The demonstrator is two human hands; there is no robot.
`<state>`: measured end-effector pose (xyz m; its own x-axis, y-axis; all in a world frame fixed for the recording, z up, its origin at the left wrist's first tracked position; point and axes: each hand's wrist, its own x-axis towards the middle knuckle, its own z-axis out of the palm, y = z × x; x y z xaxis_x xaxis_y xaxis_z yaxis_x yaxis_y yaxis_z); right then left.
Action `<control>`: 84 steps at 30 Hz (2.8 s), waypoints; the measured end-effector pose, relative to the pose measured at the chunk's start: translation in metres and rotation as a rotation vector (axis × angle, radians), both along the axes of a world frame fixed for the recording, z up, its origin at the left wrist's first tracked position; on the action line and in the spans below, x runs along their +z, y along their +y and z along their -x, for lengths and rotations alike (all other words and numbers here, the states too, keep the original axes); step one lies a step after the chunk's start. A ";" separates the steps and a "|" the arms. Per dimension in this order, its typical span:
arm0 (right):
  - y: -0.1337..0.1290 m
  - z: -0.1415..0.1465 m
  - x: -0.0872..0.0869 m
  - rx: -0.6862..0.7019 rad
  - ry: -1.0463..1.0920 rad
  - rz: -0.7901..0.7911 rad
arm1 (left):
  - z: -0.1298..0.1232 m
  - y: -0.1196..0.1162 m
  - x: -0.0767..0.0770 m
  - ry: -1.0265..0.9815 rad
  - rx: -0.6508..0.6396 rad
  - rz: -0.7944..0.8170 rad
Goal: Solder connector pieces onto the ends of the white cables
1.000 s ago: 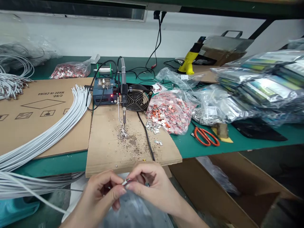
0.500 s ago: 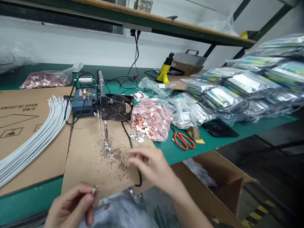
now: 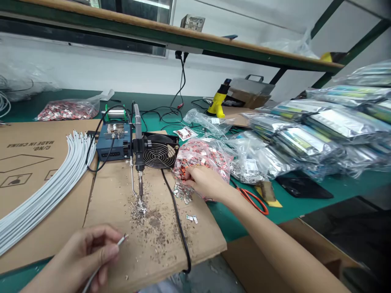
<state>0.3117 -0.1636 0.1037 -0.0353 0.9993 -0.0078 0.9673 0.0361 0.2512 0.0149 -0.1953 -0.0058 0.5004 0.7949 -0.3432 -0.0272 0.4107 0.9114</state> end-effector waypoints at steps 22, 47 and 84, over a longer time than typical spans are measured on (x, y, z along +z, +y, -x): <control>-0.012 -0.001 -0.004 -0.019 0.455 -0.191 | -0.024 0.063 0.005 0.049 -0.346 -0.208; -0.011 0.082 -0.058 -0.271 1.746 0.385 | -0.032 0.062 0.020 0.016 -0.322 -0.051; -0.010 0.085 -0.048 -0.295 1.721 0.347 | -0.030 0.063 0.017 -0.122 -0.312 0.054</control>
